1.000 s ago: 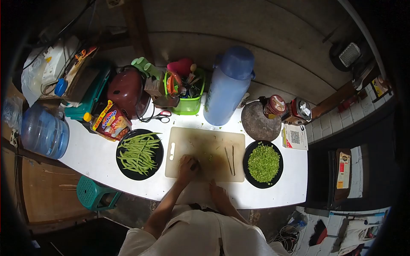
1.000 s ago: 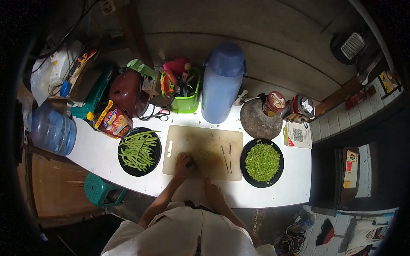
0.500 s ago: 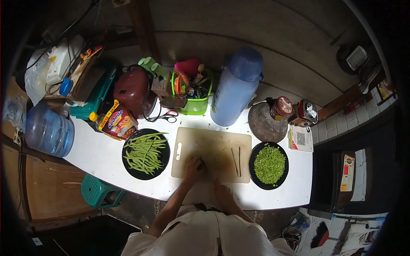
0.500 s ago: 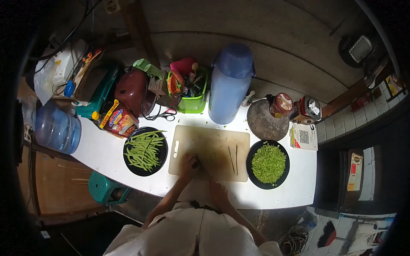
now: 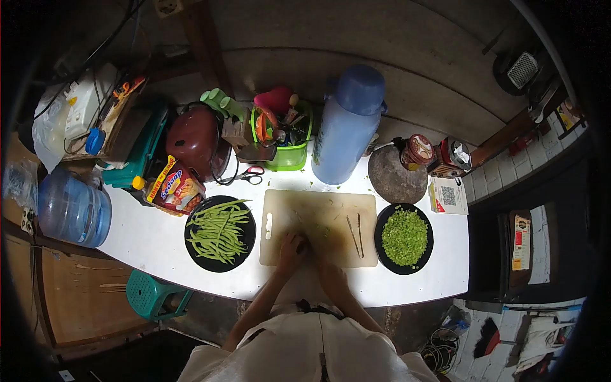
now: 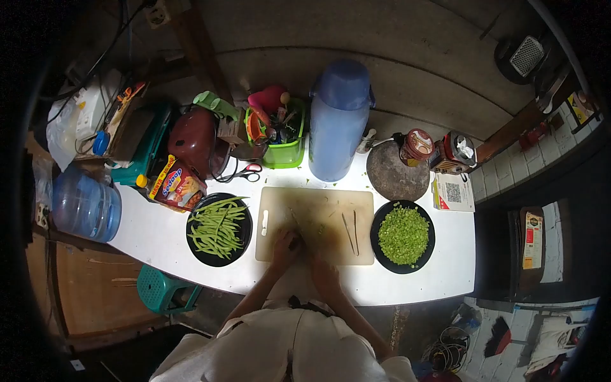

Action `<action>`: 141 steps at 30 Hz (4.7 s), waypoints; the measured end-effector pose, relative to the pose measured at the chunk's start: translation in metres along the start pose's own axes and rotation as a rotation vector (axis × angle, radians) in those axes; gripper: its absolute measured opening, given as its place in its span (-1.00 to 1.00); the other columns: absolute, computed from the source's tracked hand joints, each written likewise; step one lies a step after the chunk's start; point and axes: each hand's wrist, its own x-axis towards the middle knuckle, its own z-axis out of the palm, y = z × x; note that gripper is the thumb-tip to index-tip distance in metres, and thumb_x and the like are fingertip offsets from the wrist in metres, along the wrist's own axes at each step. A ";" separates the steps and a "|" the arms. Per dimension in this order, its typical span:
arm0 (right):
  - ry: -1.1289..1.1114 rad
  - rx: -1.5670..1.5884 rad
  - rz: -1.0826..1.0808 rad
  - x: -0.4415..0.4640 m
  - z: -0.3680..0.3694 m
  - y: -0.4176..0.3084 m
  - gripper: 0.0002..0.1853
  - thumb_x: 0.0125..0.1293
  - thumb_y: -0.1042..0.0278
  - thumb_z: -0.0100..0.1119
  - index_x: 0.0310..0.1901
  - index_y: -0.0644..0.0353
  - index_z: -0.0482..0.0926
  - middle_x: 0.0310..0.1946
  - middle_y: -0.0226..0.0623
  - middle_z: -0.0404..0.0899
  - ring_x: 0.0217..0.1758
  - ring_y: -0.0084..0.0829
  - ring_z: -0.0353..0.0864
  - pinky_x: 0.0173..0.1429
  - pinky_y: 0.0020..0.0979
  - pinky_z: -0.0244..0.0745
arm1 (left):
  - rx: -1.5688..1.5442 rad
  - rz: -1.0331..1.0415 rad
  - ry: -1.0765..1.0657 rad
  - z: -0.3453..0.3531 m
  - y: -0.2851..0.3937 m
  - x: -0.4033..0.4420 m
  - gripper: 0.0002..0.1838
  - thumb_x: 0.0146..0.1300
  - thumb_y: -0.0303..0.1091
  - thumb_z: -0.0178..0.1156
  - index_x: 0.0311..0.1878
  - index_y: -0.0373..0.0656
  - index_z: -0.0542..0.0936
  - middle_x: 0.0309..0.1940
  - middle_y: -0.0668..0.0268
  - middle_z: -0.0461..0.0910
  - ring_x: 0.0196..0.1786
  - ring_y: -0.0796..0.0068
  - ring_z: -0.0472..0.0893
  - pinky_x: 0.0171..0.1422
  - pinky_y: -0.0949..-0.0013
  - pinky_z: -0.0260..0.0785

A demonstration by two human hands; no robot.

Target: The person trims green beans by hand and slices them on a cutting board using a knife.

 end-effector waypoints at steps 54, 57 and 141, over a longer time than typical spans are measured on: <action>-0.082 0.003 0.030 0.005 -0.004 -0.002 -0.68 0.41 0.16 -0.13 0.05 0.19 0.34 -0.46 0.11 0.58 -0.36 0.16 0.58 -0.27 0.08 0.47 | 0.084 0.142 0.013 -0.005 0.003 0.003 -0.83 -0.08 -0.54 0.27 -0.37 -0.27 0.51 -0.20 0.15 0.45 -0.05 0.04 0.42 0.04 0.12 0.31; -0.071 -0.083 0.017 -0.007 -0.008 -0.003 -0.68 0.41 0.16 -0.14 0.03 0.21 0.34 -0.49 0.09 0.58 -0.37 0.15 0.59 -0.26 0.09 0.47 | 0.065 0.148 0.012 -0.004 0.001 0.003 -0.84 -0.07 -0.55 0.26 -0.37 -0.28 0.51 -0.19 0.14 0.46 -0.05 0.04 0.43 0.01 0.13 0.32; -0.172 -0.019 0.064 -0.034 -0.013 0.005 -0.61 0.43 0.11 -0.16 0.13 0.20 0.29 -0.59 0.03 0.56 -0.49 0.05 0.61 -0.42 0.03 0.48 | 0.015 0.163 0.046 -0.014 -0.002 0.003 -0.78 -0.07 -0.57 0.24 -0.29 -0.26 0.50 -0.19 0.11 0.44 -0.02 0.05 0.40 0.06 0.17 0.28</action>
